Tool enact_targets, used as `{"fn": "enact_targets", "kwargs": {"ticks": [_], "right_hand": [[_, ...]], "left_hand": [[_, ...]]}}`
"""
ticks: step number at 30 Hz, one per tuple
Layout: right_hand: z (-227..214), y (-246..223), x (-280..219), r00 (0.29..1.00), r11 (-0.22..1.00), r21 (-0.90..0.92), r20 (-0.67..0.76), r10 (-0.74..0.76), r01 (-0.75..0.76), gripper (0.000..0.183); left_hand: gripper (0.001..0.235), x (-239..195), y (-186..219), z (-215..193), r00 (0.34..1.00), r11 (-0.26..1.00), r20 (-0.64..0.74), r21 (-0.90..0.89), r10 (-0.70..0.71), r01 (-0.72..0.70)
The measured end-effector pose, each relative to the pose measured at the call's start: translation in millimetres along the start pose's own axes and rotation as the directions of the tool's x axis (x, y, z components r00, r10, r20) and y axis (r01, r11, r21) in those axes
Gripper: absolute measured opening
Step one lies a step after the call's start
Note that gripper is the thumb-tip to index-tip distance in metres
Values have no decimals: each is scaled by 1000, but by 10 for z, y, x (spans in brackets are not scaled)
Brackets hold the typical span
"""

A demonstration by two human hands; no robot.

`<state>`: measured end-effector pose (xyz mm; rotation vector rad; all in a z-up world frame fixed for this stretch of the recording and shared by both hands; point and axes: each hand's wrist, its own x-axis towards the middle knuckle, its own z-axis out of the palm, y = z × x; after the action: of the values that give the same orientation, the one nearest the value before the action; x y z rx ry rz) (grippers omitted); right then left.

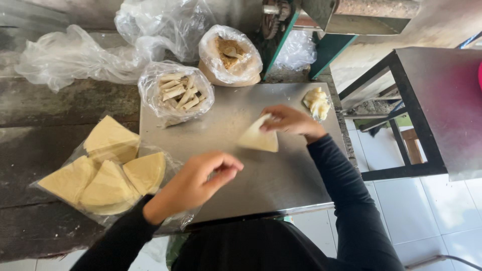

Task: The person folds triangular pastry wrappers, scoops a grain-based filling into each, and seals them into samosas. They place completed units into a plastic bag and continue the process with additional wrappers and filling.

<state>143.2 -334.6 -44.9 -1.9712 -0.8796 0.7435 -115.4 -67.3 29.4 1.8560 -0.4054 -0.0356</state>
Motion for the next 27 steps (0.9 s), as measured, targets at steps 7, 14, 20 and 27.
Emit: {"fn": "enact_targets", "kwargs": {"ticks": [7, 14, 20, 27], "right_hand": [[-90, 171, 69, 721, 735, -649, -603, -341, -195, 19], [-225, 25, -39, 683, 947, 250, -729, 47, 201, 26], [280, 75, 3, 978, 437, 889, -190, 82, 136, 32], [531, -15, 97, 899, 896, 414, -436, 41, 160, 40]], "left_hand": [[22, 1070, -595, 508, 985, 684, -130, -729, -112, -19], [55, 1440, -1306, 918, 839, 338, -35, -924, -543, 180], [82, 1425, -1534, 774, 897, 88, 241, -952, -370, 292], [47, 1448, -1797, 667, 906, 274, 48, -945, -421, 177]]}}
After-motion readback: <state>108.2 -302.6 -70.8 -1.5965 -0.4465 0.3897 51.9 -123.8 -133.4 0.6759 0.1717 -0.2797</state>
